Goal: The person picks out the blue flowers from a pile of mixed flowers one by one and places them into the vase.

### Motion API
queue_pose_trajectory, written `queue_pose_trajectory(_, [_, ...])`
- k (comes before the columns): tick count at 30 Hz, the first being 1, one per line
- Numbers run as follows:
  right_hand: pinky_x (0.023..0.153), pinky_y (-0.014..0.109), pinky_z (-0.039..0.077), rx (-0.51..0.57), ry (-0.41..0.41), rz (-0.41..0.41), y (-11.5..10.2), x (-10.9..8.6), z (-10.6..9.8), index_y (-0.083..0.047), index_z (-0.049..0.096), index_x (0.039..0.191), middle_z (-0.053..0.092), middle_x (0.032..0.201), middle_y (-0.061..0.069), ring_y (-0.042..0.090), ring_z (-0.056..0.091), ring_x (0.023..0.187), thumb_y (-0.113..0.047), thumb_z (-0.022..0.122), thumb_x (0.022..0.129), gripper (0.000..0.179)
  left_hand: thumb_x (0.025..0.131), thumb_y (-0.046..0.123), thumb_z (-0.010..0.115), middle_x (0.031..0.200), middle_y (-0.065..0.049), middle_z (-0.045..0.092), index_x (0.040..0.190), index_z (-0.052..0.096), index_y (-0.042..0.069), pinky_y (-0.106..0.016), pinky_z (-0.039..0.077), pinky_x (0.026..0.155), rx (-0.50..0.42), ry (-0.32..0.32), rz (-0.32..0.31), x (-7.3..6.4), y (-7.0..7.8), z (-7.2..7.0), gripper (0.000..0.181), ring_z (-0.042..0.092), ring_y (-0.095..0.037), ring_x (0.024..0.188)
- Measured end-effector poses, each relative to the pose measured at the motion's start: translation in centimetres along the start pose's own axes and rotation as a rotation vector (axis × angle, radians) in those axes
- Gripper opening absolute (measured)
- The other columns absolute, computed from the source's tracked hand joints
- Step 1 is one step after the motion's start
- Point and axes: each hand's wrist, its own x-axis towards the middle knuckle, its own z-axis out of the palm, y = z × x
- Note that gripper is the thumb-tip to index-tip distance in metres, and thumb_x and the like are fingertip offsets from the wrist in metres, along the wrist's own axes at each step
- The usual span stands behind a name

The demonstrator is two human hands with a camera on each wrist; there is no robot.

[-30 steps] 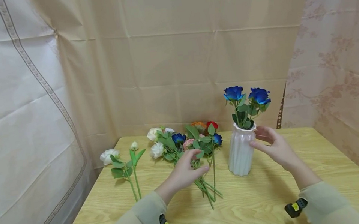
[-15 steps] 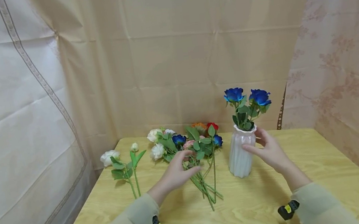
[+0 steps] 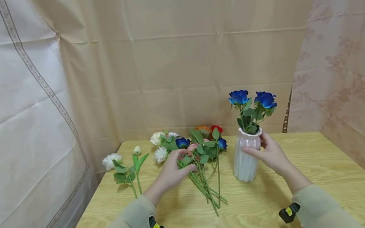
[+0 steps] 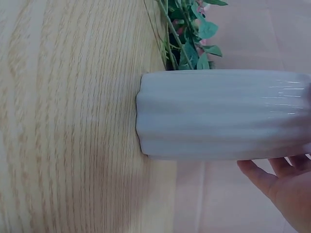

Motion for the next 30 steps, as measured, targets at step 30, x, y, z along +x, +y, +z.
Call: queue_pose_trajectory(30, [0.104,0.064,0.041,-0.009,-0.004,0.014,0.1,0.0,0.0,-0.016,0.030,0.159,0.045,0.151,0.017,0.039,0.045,0.134,-0.043,0.076,0.093,0.086,0.106,0.060,0.038,0.157,-0.013,0.040,0.156,0.039,0.013,-0.059,0.027,0.116,-0.329,0.028,-0.226,2.4,2.2,-0.5,0.069,0.033,-0.037,0.145])
